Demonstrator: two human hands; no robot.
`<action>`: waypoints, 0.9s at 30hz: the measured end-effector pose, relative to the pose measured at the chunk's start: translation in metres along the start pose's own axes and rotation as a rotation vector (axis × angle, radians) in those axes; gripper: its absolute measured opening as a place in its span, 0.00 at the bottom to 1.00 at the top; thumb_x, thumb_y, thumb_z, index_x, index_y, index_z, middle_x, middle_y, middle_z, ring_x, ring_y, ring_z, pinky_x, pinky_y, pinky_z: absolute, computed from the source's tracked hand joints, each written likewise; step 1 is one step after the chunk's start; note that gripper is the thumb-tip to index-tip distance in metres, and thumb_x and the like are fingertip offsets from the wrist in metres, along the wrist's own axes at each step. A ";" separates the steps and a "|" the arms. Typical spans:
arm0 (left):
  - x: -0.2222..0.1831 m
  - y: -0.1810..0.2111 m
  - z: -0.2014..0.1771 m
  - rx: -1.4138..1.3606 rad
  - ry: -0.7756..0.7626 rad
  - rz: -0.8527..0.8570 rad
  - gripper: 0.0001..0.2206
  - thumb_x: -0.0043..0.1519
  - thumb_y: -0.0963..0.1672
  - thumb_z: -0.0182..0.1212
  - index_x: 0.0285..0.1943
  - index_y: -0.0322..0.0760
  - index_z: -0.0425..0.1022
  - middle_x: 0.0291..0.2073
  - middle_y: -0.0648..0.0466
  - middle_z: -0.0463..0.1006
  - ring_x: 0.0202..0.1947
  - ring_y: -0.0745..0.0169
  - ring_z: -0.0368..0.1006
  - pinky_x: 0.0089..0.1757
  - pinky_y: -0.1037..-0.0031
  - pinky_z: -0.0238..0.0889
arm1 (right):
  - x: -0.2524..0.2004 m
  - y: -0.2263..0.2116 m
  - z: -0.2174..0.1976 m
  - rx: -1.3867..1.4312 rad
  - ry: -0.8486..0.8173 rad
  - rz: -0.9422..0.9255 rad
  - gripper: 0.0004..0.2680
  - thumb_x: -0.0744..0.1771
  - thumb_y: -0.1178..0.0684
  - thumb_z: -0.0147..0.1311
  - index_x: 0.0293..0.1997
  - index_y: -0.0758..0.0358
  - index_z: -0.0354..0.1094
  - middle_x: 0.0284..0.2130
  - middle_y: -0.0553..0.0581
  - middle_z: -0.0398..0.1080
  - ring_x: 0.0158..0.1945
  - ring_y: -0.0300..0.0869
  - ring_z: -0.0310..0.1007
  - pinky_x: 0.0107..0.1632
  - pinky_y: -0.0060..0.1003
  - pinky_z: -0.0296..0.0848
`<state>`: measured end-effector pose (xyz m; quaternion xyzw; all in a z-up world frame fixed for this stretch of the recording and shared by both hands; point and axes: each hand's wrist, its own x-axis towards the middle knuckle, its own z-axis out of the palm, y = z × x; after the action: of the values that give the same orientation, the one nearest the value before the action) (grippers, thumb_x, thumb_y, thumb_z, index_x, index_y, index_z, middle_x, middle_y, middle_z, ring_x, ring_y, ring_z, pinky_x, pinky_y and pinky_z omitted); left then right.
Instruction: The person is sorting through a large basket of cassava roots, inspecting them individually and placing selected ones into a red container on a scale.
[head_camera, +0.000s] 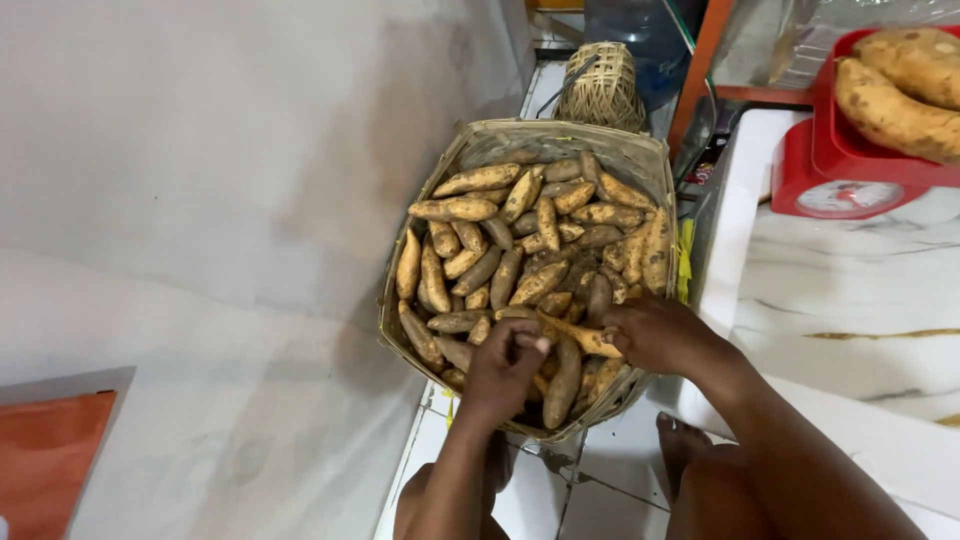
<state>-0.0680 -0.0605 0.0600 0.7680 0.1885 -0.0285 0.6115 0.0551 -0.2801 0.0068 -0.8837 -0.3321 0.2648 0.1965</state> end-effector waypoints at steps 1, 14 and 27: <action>0.007 -0.015 0.003 -0.011 0.000 -0.003 0.13 0.63 0.44 0.66 0.55 0.36 0.78 0.39 0.47 0.80 0.46 0.57 0.75 0.48 0.61 0.73 | 0.002 0.002 -0.001 -0.008 -0.007 0.004 0.13 0.66 0.52 0.50 0.57 0.56 0.73 0.39 0.67 0.78 0.47 0.65 0.78 0.49 0.57 0.75; 0.021 -0.013 0.016 0.739 -0.557 0.190 0.20 0.65 0.47 0.52 0.64 0.33 0.64 0.42 0.39 0.77 0.43 0.34 0.71 0.38 0.47 0.64 | 0.106 0.050 -0.011 0.041 0.422 0.290 0.07 0.68 0.51 0.46 0.35 0.55 0.71 0.29 0.56 0.74 0.31 0.51 0.71 0.34 0.49 0.65; 0.012 -0.028 0.008 0.641 -0.423 0.336 0.19 0.57 0.45 0.59 0.58 0.35 0.73 0.44 0.35 0.77 0.42 0.27 0.71 0.39 0.44 0.63 | 0.228 -0.012 0.043 -0.024 0.133 0.610 0.17 0.70 0.37 0.52 0.53 0.63 0.70 0.46 0.64 0.77 0.51 0.59 0.75 0.55 0.55 0.68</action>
<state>-0.0648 -0.0599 0.0291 0.9167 -0.0878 -0.1428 0.3628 0.1692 -0.1064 -0.0976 -0.9603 -0.0409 0.2492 0.1189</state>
